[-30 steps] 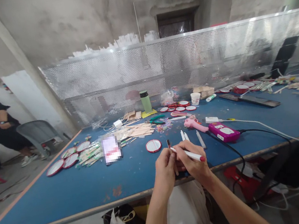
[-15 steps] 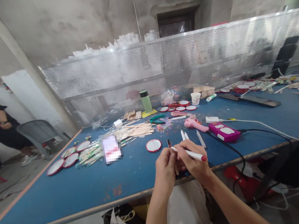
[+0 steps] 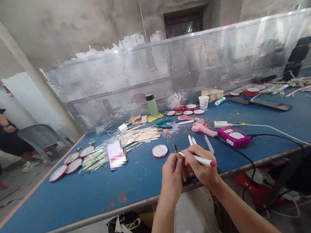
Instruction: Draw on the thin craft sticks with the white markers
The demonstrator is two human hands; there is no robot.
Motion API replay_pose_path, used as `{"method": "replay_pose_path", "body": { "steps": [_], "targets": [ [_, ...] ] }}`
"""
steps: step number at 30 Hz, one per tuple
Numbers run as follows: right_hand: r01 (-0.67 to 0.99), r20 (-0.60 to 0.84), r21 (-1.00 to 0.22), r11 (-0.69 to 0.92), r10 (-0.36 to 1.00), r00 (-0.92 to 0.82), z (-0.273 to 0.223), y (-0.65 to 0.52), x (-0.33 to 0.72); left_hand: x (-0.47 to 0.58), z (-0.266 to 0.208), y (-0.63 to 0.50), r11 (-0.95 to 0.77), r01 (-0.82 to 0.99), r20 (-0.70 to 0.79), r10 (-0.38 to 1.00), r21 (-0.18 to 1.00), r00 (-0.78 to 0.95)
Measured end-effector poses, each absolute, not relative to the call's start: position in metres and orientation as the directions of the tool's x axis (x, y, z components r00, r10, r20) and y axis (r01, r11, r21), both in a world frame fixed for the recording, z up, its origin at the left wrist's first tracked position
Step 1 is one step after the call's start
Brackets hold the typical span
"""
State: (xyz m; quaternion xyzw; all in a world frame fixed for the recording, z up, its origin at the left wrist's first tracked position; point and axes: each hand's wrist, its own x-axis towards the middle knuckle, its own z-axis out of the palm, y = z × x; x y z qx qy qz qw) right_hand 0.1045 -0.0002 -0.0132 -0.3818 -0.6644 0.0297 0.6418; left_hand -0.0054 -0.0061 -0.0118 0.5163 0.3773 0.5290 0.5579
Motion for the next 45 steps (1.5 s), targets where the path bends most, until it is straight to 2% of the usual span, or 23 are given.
{"method": "replay_pose_path", "body": {
  "steps": [9,17,29,45],
  "targets": [
    [0.481,0.828,-0.525,0.702,0.552,0.098,-0.0149,0.0019,0.1048,-0.0055,-0.0120,-0.0063,-0.131,-0.166,0.155,0.978,0.977,0.136],
    [0.449,0.831,-0.535,0.716,0.541,0.128,-0.0131,0.0006,0.1042,-0.0059,-0.0121,-0.0060,-0.075,-0.203,0.110,0.980,0.976,0.165],
    [0.464,0.825,-0.531,0.709,0.558,0.091,-0.0133,0.0008,0.1043,-0.0061,-0.0144,-0.0055,-0.119,-0.192,0.150,0.976,0.974,0.158],
    [0.456,0.834,-0.525,0.719,0.540,0.110,-0.0151,0.0017,0.1051,-0.0052,-0.0128,-0.0052,-0.071,-0.221,0.109,0.981,0.973,0.161]
  ]
}}
